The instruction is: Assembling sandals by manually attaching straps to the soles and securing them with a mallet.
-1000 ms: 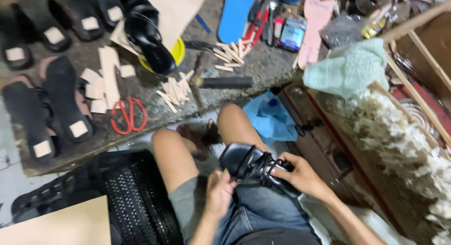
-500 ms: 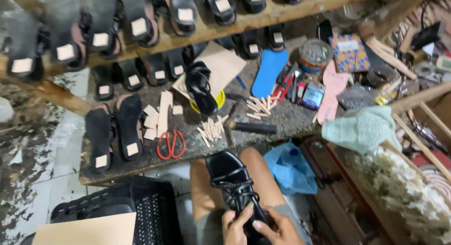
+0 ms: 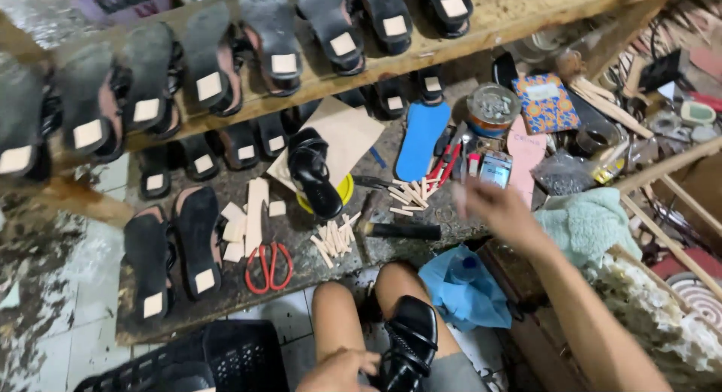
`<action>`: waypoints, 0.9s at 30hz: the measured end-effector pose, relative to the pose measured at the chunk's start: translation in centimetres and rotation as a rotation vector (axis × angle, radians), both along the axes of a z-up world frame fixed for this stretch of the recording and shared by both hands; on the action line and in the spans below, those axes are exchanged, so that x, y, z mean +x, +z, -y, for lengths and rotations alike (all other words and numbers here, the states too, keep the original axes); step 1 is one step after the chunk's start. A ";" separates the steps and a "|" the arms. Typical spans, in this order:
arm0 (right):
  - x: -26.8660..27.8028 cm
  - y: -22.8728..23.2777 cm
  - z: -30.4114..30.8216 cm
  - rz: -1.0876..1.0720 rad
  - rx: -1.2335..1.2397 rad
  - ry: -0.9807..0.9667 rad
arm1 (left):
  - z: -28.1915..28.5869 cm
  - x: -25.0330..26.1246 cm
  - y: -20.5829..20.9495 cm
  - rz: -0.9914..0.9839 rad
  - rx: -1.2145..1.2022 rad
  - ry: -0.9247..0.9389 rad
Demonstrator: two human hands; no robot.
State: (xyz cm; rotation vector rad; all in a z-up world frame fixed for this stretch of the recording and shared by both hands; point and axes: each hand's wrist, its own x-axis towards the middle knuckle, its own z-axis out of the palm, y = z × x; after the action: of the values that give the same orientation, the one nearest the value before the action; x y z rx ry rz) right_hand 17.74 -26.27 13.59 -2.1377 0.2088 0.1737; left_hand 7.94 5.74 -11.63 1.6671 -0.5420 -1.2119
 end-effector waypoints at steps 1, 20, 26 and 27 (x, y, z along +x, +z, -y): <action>2.6 0.3 0.3 0.206 0.134 -0.038 | 1.4 1.4 4.6 0.177 0.202 -0.007; 23.4 4.3 4.0 0.408 0.578 -0.674 | 25.3 39.2 27.8 1.625 0.786 0.326; 21.6 5.4 2.8 0.362 0.950 -0.723 | 24.8 40.9 28.4 1.677 0.805 0.187; 21.4 5.2 2.8 0.364 0.952 -0.725 | 24.5 40.0 29.5 1.680 0.804 0.184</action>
State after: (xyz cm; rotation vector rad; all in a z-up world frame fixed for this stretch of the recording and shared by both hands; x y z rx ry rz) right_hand 39.16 -29.06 18.74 -1.0263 0.5407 -0.4568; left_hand 47.92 -18.77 17.82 3.1301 -0.8404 0.5290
